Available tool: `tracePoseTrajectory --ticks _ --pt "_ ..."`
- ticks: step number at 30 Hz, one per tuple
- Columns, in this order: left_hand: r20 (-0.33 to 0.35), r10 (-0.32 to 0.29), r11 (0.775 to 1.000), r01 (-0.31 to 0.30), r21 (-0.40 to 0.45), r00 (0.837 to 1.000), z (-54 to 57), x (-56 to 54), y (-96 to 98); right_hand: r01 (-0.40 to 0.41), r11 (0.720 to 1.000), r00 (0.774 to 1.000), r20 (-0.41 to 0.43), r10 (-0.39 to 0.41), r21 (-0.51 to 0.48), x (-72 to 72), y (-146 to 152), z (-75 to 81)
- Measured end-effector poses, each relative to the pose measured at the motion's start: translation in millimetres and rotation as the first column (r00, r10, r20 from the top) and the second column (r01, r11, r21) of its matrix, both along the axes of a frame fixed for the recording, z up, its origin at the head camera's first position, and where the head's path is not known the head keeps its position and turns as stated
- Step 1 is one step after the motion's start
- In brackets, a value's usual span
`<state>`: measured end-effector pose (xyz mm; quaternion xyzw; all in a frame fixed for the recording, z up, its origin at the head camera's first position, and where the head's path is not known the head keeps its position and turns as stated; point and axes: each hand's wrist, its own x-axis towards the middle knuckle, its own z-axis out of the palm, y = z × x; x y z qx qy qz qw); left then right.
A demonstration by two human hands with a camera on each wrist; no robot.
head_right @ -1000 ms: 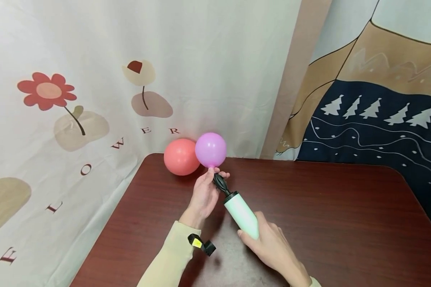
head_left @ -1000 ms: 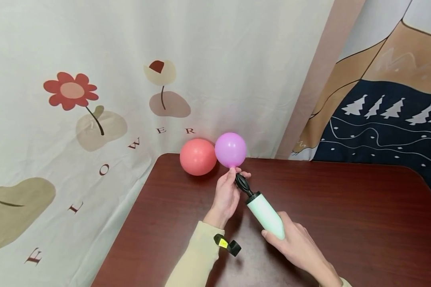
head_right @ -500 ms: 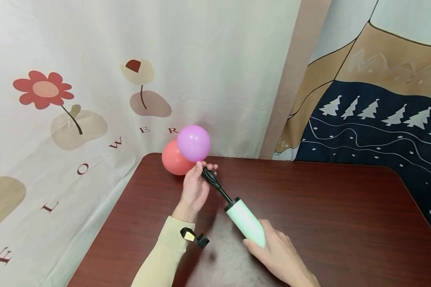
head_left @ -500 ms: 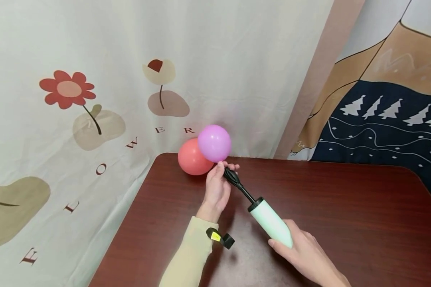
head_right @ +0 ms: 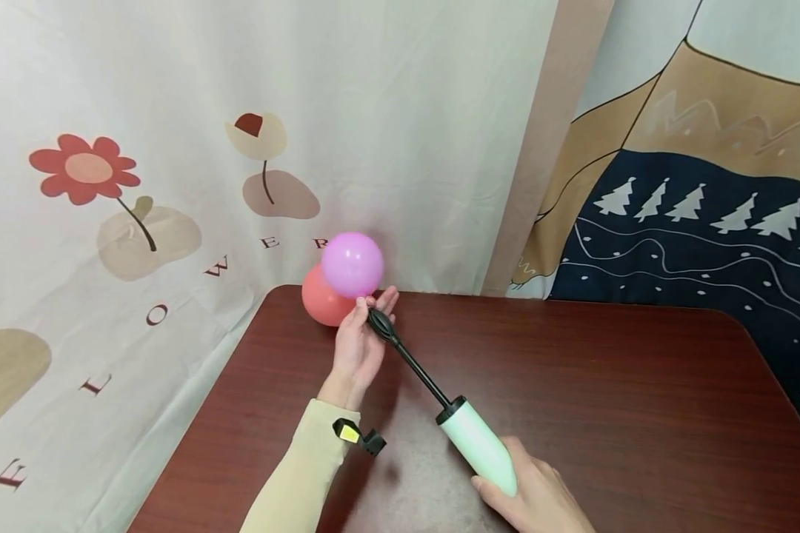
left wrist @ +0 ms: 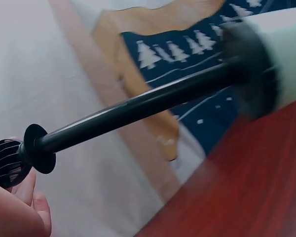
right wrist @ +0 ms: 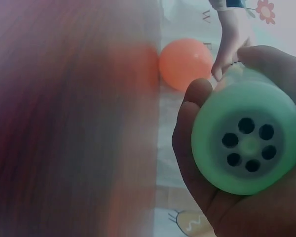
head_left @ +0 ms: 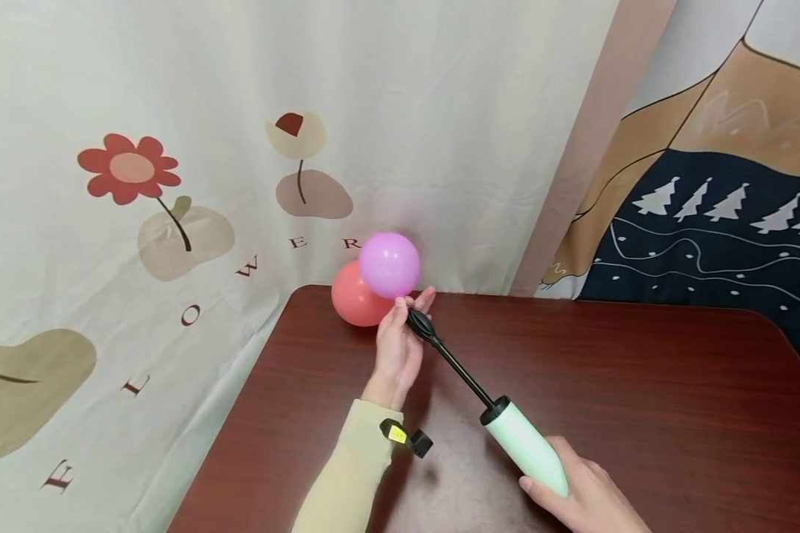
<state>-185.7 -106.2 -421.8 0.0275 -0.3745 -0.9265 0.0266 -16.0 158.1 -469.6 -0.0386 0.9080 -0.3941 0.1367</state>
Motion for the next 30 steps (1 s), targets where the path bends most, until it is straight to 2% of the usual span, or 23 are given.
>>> tracePoseTrajectory --ticks 6,9,13,16,20,25,30 --pt "0.002 -0.056 0.998 0.056 -0.035 0.998 -9.3 13.5 27.9 0.024 0.999 1.000 -0.011 -0.024 -0.027 -15.3 -16.1 5.4" --pt "0.017 -0.060 0.998 0.060 -0.021 0.998 -13.8 20.1 39.2 0.033 0.998 0.997 -0.067 -0.036 -0.047 -23.2 -24.1 9.1" --pt "0.052 -0.069 0.998 0.069 0.013 0.996 -16.9 23.1 46.0 0.035 0.998 0.988 -0.151 -0.044 -0.062 -31.8 -31.1 12.5" --pt "0.062 -0.088 0.996 0.086 0.037 0.994 -16.4 20.8 45.1 0.036 0.997 0.986 -0.157 -0.046 -0.065 -38.0 -34.5 15.1" --pt "0.041 -0.094 0.995 0.092 0.046 0.995 -11.2 16.0 42.3 0.042 0.996 0.987 -0.151 -0.054 -0.081 -41.2 -38.6 18.2" --pt "0.025 -0.070 0.997 0.069 0.041 0.997 -5.1 8.6 36.8 0.049 0.993 0.991 -0.118 -0.061 -0.103 -40.1 -41.2 22.4" --pt "0.054 -0.027 0.996 0.022 0.086 0.998 -1.5 -1.3 24.6 0.049 0.996 0.997 -0.059 -0.053 -0.068 -32.1 -32.8 21.5"
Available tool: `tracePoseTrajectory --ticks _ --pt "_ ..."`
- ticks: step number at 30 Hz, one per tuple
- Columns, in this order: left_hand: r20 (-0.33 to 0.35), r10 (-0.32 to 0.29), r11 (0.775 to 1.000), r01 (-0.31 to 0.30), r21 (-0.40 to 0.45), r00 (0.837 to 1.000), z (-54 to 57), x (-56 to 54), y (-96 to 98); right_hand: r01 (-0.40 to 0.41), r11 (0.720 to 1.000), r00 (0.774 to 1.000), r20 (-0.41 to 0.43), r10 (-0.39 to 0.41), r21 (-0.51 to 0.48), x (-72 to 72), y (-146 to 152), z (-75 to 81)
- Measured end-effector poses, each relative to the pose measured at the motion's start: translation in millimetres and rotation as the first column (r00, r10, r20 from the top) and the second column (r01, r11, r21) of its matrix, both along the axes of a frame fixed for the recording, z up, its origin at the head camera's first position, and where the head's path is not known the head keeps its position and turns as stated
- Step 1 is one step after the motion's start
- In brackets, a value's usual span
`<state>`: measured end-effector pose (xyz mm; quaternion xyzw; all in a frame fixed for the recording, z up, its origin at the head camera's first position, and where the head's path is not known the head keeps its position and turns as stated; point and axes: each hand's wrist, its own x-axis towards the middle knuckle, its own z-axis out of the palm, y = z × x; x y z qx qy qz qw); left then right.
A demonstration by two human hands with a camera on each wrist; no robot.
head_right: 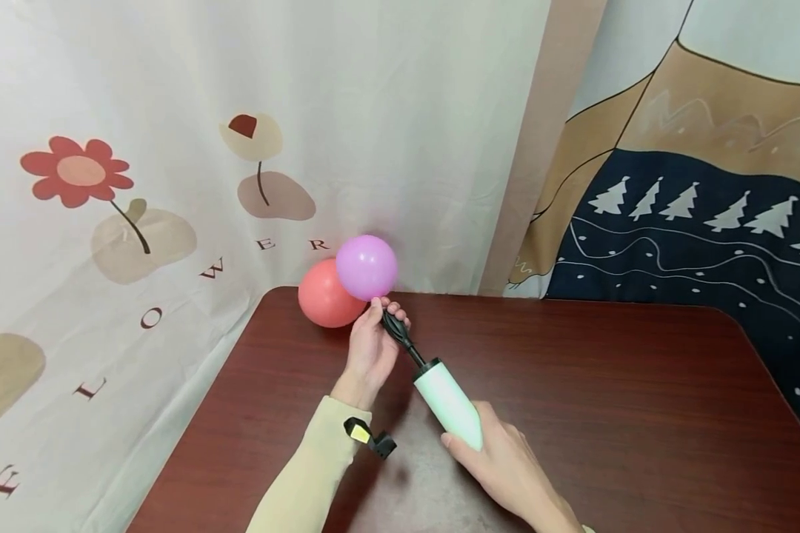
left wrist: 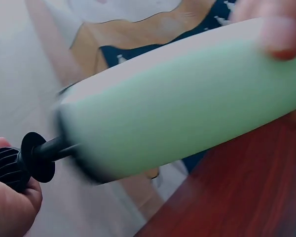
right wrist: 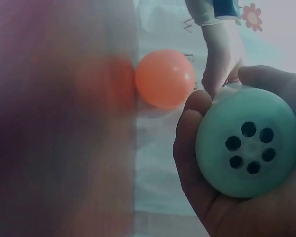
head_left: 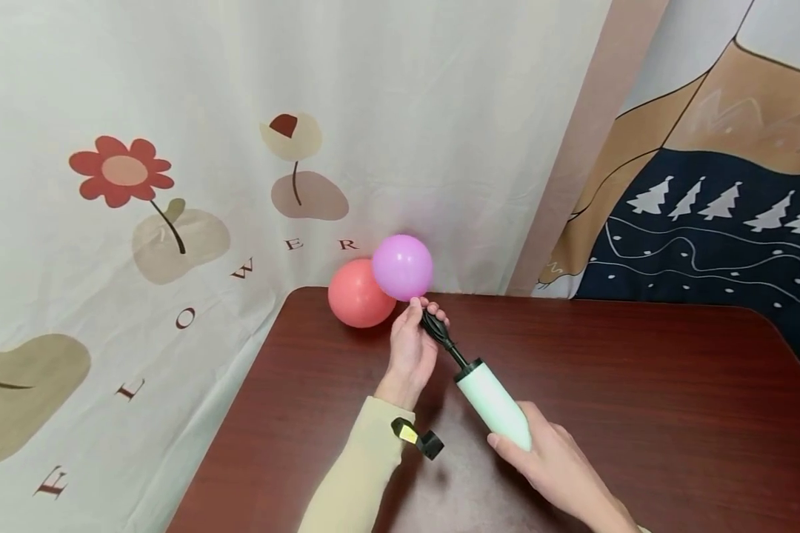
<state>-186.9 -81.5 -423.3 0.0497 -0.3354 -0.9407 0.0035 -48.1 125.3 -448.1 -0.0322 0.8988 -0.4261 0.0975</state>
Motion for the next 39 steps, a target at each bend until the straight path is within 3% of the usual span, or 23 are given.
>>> tracePoseTrajectory --ticks 5,10,13,18,25,32,39 --pt "0.012 0.076 0.996 -0.077 0.051 0.997 3.8 -8.5 -22.6 -0.039 0.999 0.993 0.114 0.036 0.017 13.6 15.1 -7.6" --pt "-0.001 0.127 0.989 -0.127 0.076 0.992 4.0 -8.7 -34.5 -0.066 0.997 0.991 0.116 0.061 0.036 26.6 24.8 -14.0" --pt "-0.010 0.112 0.991 -0.111 0.074 0.994 1.8 -5.1 -28.7 -0.074 0.997 0.993 0.096 0.071 0.034 26.8 22.7 -15.3" --pt "-0.013 0.041 0.998 -0.041 0.039 0.999 -5.6 7.7 -9.0 -0.072 0.997 0.995 0.064 0.071 0.009 12.3 10.4 -12.4" --pt "-0.036 -0.073 0.997 0.073 0.000 0.997 -13.7 20.8 10.2 -0.042 0.993 0.999 0.003 0.042 -0.111 -5.7 -4.5 -6.0" --pt "-0.032 -0.036 0.999 0.034 -0.039 0.999 -11.9 17.5 8.0 -0.035 0.989 0.999 0.022 0.039 -0.144 -10.2 -10.3 -4.1" --pt "0.003 -0.010 1.000 0.010 -0.030 1.000 -11.4 15.0 -2.5 -0.066 0.990 0.996 0.059 0.074 -0.127 -3.9 -1.0 -7.4"
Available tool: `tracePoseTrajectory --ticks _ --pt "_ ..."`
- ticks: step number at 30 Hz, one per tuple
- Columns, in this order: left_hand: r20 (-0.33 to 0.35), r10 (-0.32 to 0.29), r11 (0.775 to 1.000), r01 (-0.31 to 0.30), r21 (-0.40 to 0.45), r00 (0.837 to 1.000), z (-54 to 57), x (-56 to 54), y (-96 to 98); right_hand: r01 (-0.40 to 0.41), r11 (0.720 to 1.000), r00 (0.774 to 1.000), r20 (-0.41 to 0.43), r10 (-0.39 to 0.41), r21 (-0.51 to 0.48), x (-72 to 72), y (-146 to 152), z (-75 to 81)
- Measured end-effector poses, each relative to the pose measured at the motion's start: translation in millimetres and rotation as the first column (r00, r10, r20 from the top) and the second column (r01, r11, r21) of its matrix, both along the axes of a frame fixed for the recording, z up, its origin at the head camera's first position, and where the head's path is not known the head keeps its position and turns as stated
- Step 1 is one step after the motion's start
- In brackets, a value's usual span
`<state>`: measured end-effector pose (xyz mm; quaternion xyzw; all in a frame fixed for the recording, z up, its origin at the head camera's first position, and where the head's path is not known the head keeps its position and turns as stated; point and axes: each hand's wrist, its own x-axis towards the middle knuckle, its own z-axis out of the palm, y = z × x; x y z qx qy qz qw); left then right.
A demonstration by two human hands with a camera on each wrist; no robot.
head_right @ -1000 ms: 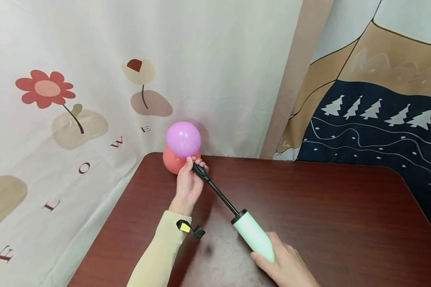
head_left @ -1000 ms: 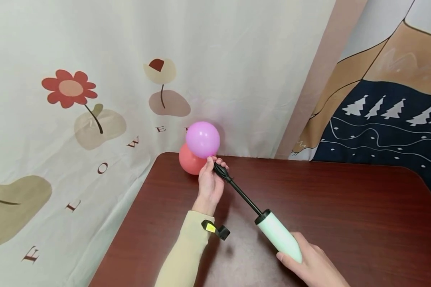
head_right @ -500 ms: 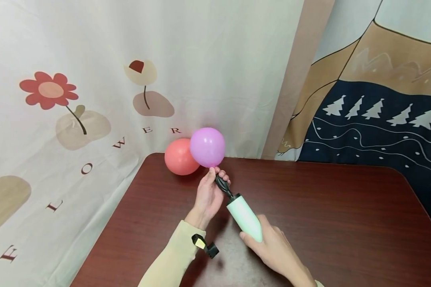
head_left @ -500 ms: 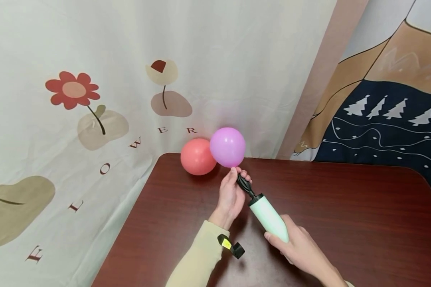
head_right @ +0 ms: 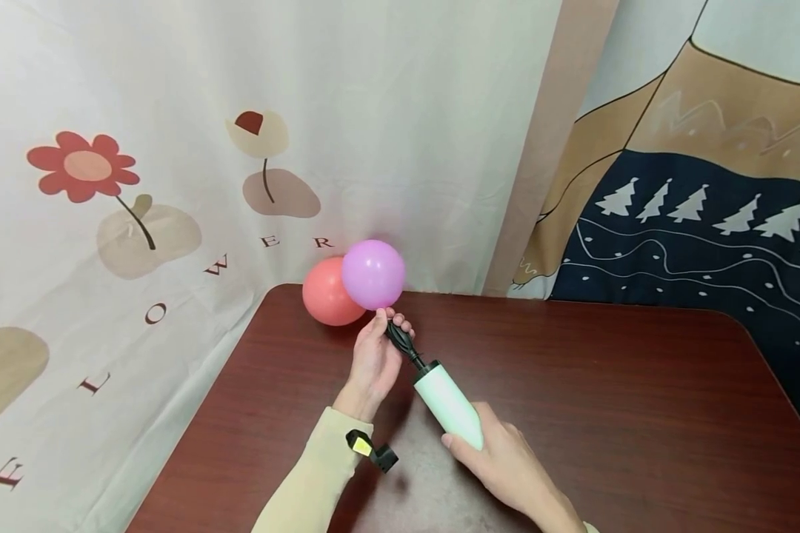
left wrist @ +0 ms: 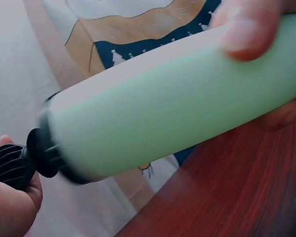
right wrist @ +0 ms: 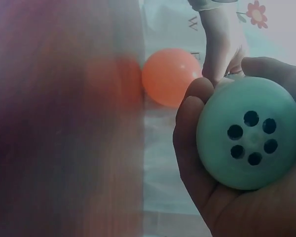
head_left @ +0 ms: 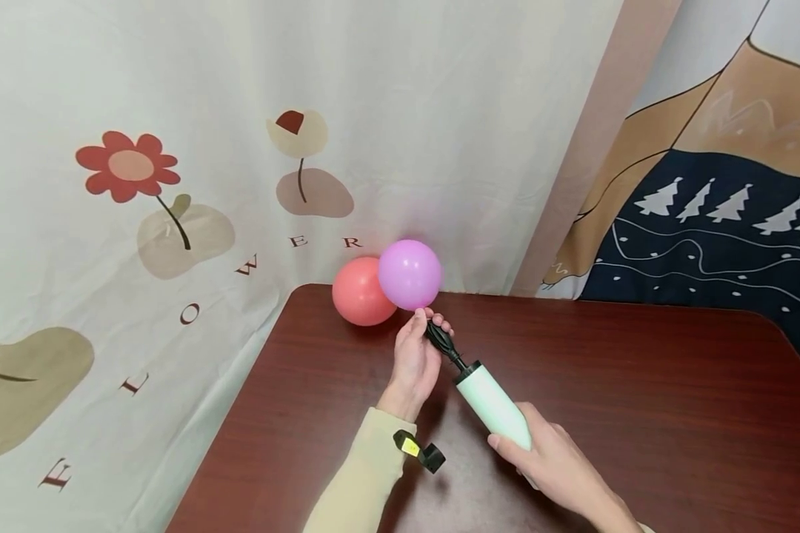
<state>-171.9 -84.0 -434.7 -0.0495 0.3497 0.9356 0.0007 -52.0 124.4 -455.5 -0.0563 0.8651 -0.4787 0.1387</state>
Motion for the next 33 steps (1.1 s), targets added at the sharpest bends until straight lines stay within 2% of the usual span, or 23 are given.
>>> tracePoseTrajectory --ticks 8,13,16,22,27,33 --pt "0.010 0.072 0.997 -0.072 0.032 0.997 8.3 -10.0 -23.1 -0.037 0.994 0.997 0.072 0.030 0.099 12.2 19.1 -6.0" --pt "-0.004 0.131 0.988 -0.130 0.078 0.991 13.8 -14.7 -40.5 -0.100 0.989 0.990 0.106 0.089 0.107 19.5 38.4 -11.6" --pt "-0.009 0.155 0.984 -0.154 0.087 0.988 14.5 -14.1 -43.8 -0.128 0.984 0.988 0.102 0.116 0.121 20.8 43.8 -13.9" --pt "-0.019 0.118 0.991 -0.117 0.068 0.993 11.8 -8.4 -30.2 -0.105 0.984 0.993 0.075 0.095 0.141 16.5 35.3 -13.9" --pt "-0.027 0.107 0.993 -0.105 0.061 0.994 4.6 -0.3 -12.0 -0.063 0.987 0.998 -0.010 0.065 0.150 8.3 20.4 -5.9" --pt "-0.020 0.034 0.998 -0.034 0.044 0.999 -5.6 12.3 9.5 -0.014 0.993 0.989 -0.145 0.031 0.119 -5.8 2.8 -0.8"
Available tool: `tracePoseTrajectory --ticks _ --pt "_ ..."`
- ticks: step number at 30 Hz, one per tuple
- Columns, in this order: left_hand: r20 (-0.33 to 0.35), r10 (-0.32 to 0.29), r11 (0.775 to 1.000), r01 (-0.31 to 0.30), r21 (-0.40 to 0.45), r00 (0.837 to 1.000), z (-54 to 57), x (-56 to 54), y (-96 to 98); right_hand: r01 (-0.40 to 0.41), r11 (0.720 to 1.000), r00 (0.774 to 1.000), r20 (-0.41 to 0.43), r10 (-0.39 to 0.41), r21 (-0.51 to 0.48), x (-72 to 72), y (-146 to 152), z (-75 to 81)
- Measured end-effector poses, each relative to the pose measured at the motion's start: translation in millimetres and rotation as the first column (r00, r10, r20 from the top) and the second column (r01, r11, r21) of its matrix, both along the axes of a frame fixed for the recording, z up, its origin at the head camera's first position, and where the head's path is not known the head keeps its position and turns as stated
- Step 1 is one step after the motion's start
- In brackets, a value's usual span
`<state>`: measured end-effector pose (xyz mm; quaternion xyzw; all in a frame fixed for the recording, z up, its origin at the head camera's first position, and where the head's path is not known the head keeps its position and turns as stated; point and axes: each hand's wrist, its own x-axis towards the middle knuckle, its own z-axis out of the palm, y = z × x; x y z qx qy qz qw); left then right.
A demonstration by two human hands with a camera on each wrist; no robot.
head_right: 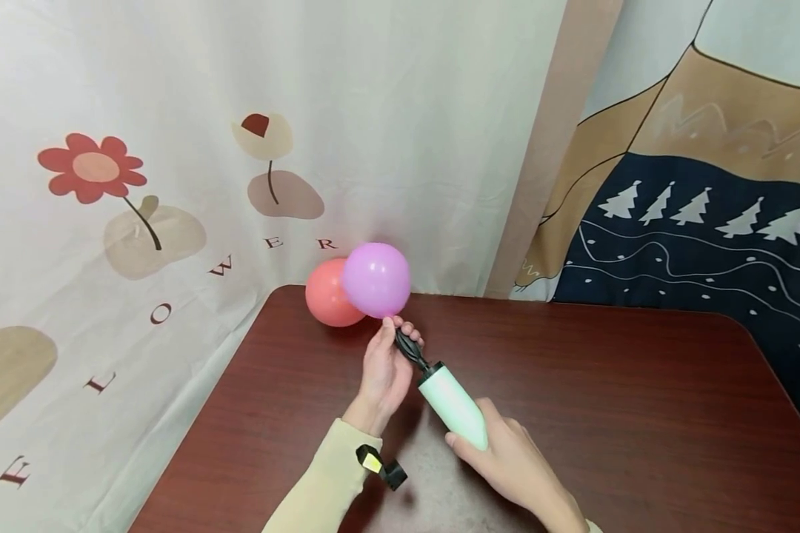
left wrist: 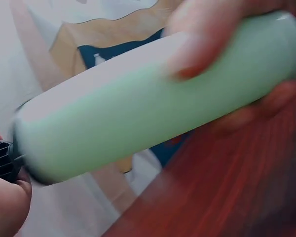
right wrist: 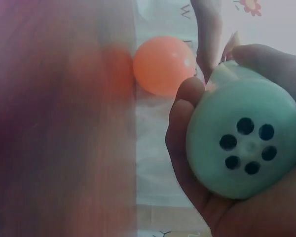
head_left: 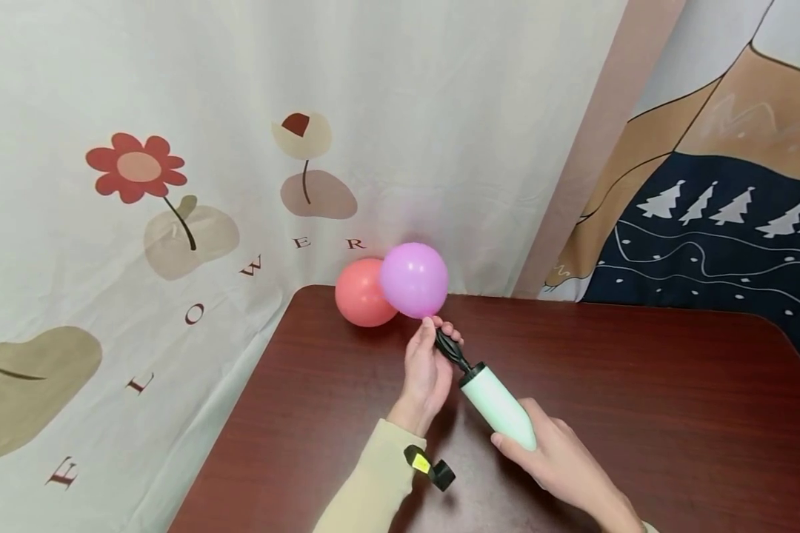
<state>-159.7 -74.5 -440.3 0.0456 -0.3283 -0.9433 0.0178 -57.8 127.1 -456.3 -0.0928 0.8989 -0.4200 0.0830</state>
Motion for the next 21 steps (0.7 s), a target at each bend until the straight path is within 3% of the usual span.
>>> tracePoseTrajectory --ticks 9,14,21 --pt "-0.002 0.030 1.000 -0.030 -0.009 1.000 3.1 1.3 -7.9 -0.001 1.000 1.000 0.017 0.002 -0.031 -4.7 -8.3 1.4" --pt "0.002 0.030 1.000 -0.030 0.006 1.000 7.9 -2.8 -17.3 0.000 1.000 0.997 0.075 0.001 -0.004 3.7 1.8 3.5" --pt "0.022 0.110 0.993 -0.111 0.040 0.994 10.9 -11.1 -40.6 -0.050 0.998 0.978 0.203 0.041 0.040 20.3 27.2 -7.0"
